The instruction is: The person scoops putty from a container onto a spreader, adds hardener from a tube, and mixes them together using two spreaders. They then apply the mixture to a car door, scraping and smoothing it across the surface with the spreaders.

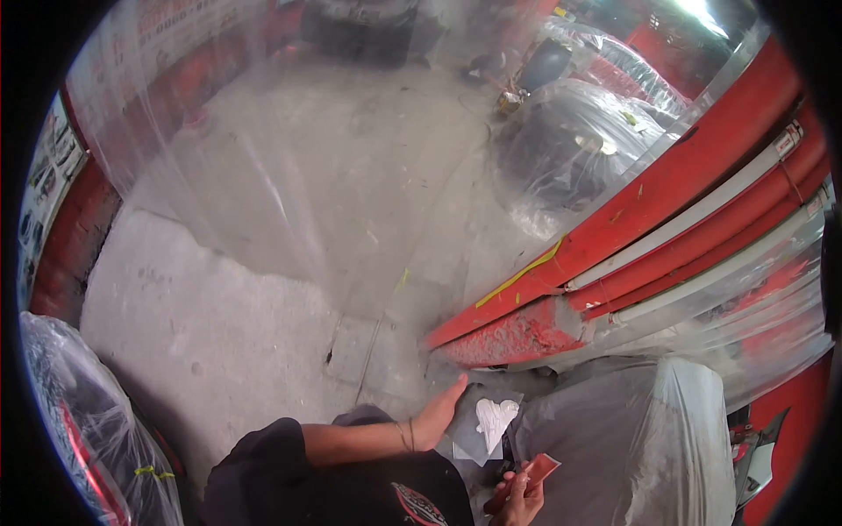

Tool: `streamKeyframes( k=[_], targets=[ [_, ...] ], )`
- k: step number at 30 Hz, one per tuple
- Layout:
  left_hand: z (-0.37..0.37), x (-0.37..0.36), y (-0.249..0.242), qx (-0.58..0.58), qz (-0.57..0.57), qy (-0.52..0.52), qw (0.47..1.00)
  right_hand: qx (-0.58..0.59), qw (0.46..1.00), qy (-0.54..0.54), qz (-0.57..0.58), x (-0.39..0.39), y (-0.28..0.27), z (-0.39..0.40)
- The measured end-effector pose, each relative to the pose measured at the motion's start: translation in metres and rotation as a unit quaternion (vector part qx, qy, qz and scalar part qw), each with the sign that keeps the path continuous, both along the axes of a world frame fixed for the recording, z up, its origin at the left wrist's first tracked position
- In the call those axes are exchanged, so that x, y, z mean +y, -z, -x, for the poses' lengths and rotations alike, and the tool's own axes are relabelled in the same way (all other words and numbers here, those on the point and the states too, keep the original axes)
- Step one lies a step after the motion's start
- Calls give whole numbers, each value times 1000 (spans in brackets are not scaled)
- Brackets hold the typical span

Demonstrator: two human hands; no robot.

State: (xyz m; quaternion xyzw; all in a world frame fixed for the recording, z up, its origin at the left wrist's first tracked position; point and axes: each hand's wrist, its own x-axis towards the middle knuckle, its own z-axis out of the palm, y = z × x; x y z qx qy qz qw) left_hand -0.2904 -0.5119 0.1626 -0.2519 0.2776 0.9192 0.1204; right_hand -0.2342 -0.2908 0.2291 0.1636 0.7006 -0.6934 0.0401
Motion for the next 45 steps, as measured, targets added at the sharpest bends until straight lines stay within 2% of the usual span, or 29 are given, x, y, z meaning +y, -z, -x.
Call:
streamKeyframes(
  k=[5,7,9,10,13,18,21,24,27,30,33,34,37,38,40,43,45],
  targets=[
    [11,-4,17,28,74,-36,996,-26,998,-50,17,0,-10,13],
    [18,-11,20,44,118,-57,990,-39,994,-73,75,-7,-41,17],
    [18,-24,6,65,97,-58,991,-58,984,-66,155,-6,-55,20],
    [17,-29,-1,75,86,-57,992,-20,996,-61,67,-7,-44,26],
    [19,-33,2,82,97,-101,987,9,996,-87,-15,-6,-53,37],
    [20,-35,20,132,91,-98,982,35,992,-103,-62,-8,-52,59],
    [27,-27,12,160,100,-82,979,70,973,-176,-128,-19,-74,71],
    [38,-17,2,165,113,-69,977,63,979,-123,-149,-46,-102,73],
    [42,-12,-15,172,117,-50,977,24,979,-131,-154,-39,-122,83],
    [45,-2,-21,184,104,-41,976,7,956,-206,-208,-17,-135,95],
    [45,1,-25,195,7,49,979,42,953,-180,-239,-16,-133,99],
    [39,9,-56,164,66,-13,984,46,950,-170,-256,-18,-133,101],
    [42,10,-44,181,20,54,982,80,930,-197,-300,-13,-128,107],
    [42,10,-41,179,38,62,981,69,927,-196,-312,-12,-128,106],
    [35,14,-34,176,79,72,978,78,921,-201,-325,-8,-118,104],
    [14,28,-21,145,39,22,988,72,909,-214,-350,-5,-107,102],
    [1,30,-20,91,21,55,994,58,910,-212,-353,-3,-102,97]
  ],
)
